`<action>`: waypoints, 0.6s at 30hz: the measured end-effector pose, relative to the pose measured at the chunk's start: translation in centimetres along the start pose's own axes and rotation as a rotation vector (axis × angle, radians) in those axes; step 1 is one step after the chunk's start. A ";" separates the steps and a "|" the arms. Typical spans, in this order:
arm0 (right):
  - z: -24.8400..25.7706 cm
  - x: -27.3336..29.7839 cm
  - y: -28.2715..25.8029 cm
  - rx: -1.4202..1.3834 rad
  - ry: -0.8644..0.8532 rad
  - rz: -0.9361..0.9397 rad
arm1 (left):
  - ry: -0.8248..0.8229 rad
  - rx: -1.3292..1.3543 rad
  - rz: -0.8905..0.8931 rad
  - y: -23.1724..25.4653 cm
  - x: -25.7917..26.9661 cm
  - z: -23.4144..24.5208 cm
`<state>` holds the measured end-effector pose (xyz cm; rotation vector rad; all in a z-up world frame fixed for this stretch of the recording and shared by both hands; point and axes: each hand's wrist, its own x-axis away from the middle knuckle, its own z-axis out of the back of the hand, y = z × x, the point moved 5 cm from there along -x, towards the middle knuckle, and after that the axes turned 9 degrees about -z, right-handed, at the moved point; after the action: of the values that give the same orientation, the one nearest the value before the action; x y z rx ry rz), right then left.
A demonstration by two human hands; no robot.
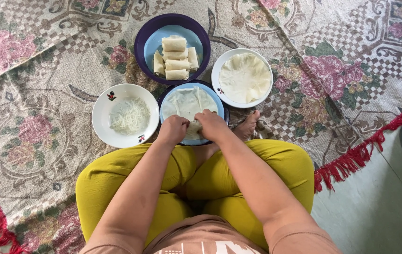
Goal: The person sits on the floor and prepares spring rolls by hand. They place shredded filling onto a thin wrapper, fold the sides, and roll it into a cylinder, then place the finished roll onto a plate.
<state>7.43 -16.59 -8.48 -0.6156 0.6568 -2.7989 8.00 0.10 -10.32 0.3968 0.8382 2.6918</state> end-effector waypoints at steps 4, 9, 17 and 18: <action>0.4 0.0 0.2 -0.024 -0.020 -0.006 | 0.053 0.076 0.006 -1.8 -1.0 -0.5; 3.2 2.3 -3.5 0.030 0.002 0.029 | 0.102 0.196 0.115 -1.6 -0.1 2.1; 1.9 0.6 -3.4 0.194 -0.034 -0.019 | 0.100 0.211 0.084 2.9 1.0 7.5; 2.3 1.1 -3.8 0.140 -0.056 -0.028 | 0.081 0.199 0.092 3.9 1.8 8.8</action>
<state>7.10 -14.44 -4.53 -0.6779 0.4399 -2.8120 8.66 2.15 -0.76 0.3805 1.1435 2.7328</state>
